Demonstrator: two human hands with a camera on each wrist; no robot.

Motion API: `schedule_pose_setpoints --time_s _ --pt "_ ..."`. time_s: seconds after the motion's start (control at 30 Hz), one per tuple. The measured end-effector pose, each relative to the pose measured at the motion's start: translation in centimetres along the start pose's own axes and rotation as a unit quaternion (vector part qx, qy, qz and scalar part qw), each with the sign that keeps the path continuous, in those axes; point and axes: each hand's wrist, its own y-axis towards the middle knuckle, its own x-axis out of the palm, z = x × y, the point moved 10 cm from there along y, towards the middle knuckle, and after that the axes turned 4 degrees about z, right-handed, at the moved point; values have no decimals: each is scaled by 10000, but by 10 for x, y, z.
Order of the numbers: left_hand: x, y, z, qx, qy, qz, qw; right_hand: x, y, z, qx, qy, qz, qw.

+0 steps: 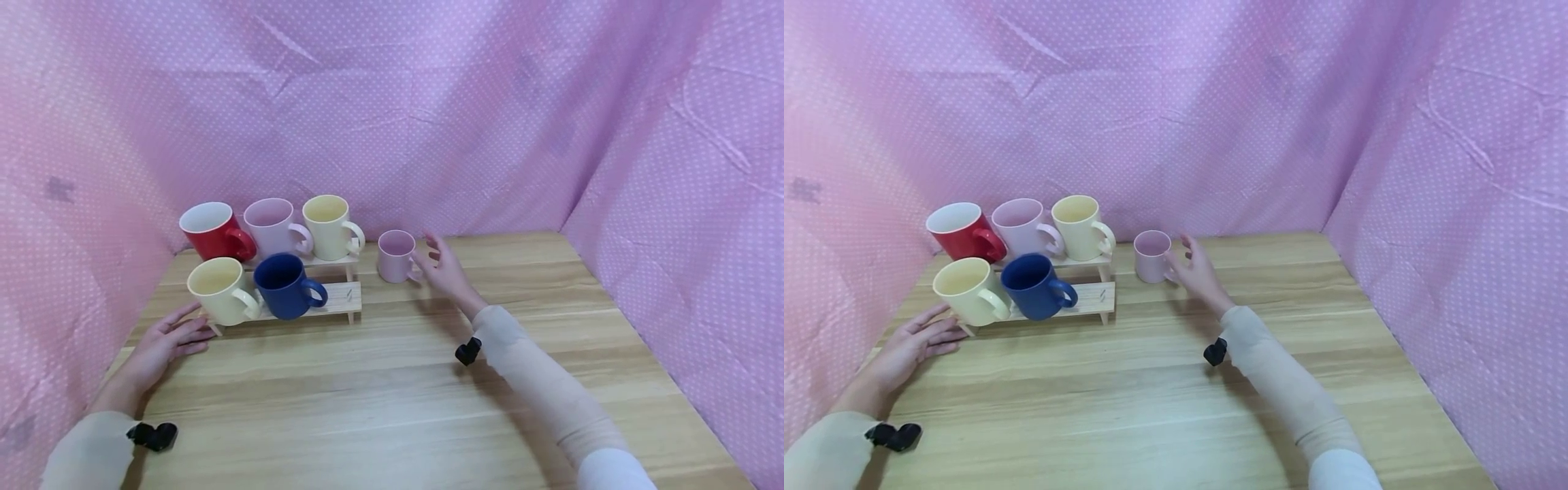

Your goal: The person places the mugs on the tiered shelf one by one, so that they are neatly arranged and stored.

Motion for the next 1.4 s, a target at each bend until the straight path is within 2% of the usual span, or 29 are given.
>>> schedule_pose_setpoints --time_s 0.13,0.23,0.37,0.53,0.63,0.73,0.93,1.2,1.4 --pt "2 0 0 29 -6 -24 10000 8 0 23 275 15 -185 9995" --pt "2 -1 1 48 -1 -12 10000 18 -2 31 312 174 -341 9988" --pt "3 -1 2 97 -28 -6 9999 28 -3 32 43 220 -472 9986" --pt "3 -1 1 107 -22 21 9999 31 -5 33 -193 305 -384 9986" --pt "3 -1 -1 62 31 44 10000 29 -5 39 31 477 -304 9984" --pt "3 -1 -1 10 125 63 9999 29 -4 48 433 842 -303 9950" --pt "0 -2 1 -45 271 167 9995 31 -4 59 1106 1686 -378 9787" --pt "0 -1 0 -53 320 169 9993 29 -6 65 1268 2285 -235 9650" --pt "0 -1 0 -51 270 154 9995 29 -6 65 1432 2190 -321 9646"
